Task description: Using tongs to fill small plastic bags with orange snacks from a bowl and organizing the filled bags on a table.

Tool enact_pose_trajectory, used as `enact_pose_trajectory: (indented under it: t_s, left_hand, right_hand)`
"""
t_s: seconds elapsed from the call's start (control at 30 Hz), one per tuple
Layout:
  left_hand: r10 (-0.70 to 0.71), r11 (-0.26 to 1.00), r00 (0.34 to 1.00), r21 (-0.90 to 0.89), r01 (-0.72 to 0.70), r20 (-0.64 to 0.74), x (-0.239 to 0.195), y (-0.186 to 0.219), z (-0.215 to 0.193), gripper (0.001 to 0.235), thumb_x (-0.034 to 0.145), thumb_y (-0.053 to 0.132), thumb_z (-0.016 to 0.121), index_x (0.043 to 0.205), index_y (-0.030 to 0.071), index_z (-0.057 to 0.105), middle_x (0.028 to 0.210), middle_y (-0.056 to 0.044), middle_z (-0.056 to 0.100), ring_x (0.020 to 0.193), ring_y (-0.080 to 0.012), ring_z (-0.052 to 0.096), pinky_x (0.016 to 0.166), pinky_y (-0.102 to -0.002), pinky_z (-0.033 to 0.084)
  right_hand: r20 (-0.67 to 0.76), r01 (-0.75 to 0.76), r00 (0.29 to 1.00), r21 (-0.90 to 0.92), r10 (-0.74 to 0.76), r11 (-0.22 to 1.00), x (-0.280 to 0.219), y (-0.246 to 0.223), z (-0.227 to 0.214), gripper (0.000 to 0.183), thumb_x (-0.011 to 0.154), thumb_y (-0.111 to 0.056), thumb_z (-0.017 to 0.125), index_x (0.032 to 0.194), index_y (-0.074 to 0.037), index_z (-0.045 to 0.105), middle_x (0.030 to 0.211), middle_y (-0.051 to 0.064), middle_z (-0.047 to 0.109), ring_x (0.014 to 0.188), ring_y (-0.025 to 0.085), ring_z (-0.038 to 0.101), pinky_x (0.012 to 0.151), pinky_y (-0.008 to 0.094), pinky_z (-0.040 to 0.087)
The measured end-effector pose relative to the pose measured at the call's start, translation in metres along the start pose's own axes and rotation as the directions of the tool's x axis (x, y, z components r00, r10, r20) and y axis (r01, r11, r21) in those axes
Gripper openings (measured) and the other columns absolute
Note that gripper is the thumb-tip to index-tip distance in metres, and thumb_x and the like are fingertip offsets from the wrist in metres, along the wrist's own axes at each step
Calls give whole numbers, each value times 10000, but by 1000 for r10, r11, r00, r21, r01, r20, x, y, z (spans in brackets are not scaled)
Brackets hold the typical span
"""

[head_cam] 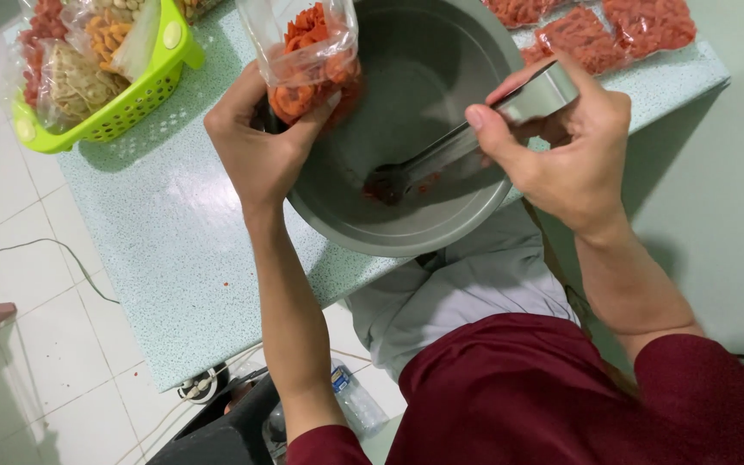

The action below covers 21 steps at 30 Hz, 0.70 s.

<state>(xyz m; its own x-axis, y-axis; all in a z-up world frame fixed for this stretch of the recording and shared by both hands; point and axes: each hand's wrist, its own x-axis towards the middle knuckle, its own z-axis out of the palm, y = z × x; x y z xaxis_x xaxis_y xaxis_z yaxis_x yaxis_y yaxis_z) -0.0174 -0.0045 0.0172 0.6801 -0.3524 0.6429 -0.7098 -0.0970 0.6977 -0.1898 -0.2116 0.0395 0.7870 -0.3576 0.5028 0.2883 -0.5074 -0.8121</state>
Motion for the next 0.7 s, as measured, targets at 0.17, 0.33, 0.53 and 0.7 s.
enact_pose_trajectory:
  t_s: [0.17, 0.33, 0.53, 0.7]
  left_hand:
    - [-30, 999, 1000, -18, 30, 5, 0, -6, 0, 246, 854, 113, 871, 1058, 22, 770, 926, -30, 698, 852, -103, 571, 696, -254, 459]
    - [-64, 998, 997, -12, 65, 42, 2, -13, -3, 266, 837, 81, 863, 1081, 42, 766, 994, -30, 728, 915, -126, 635, 753, -260, 510]
    - [-113, 992, 988, -37, 118, 108, 0, -23, -2, 235, 830, 77, 895, 1033, 51, 781, 943, -24, 706, 869, -117, 610, 710, -245, 483]
    - [-149, 989, 976, 30, 146, 160, 1, -25, -8, 281, 809, 147, 906, 1056, 73, 793, 1062, -37, 648, 925, -137, 590, 695, -250, 456]
  right_hand:
    - [78, 98, 992, 69, -103, 993, 19, 4, 8, 146, 1057, 118, 736, 1033, 120, 593, 890, 231, 680, 675, 270, 732, 572, 290, 635]
    - [126, -58, 991, 149, 39, 987, 40, 23, 7, 193, 1116, 69, 711, 995, 41, 564, 812, 156, 665, 584, 230, 710, 470, 258, 554]
    - [76, -83, 995, 238, 67, 968, 52, 43, -4, 179, 1153, 95, 707, 1041, 47, 576, 1052, 175, 682, 632, 250, 717, 473, 278, 612]
    - [-18, -161, 985, 239, 170, 958, 53, 96, -53, 211, 1178, 38, 716, 999, 40, 603, 944, 174, 714, 734, 277, 763, 589, 315, 685]
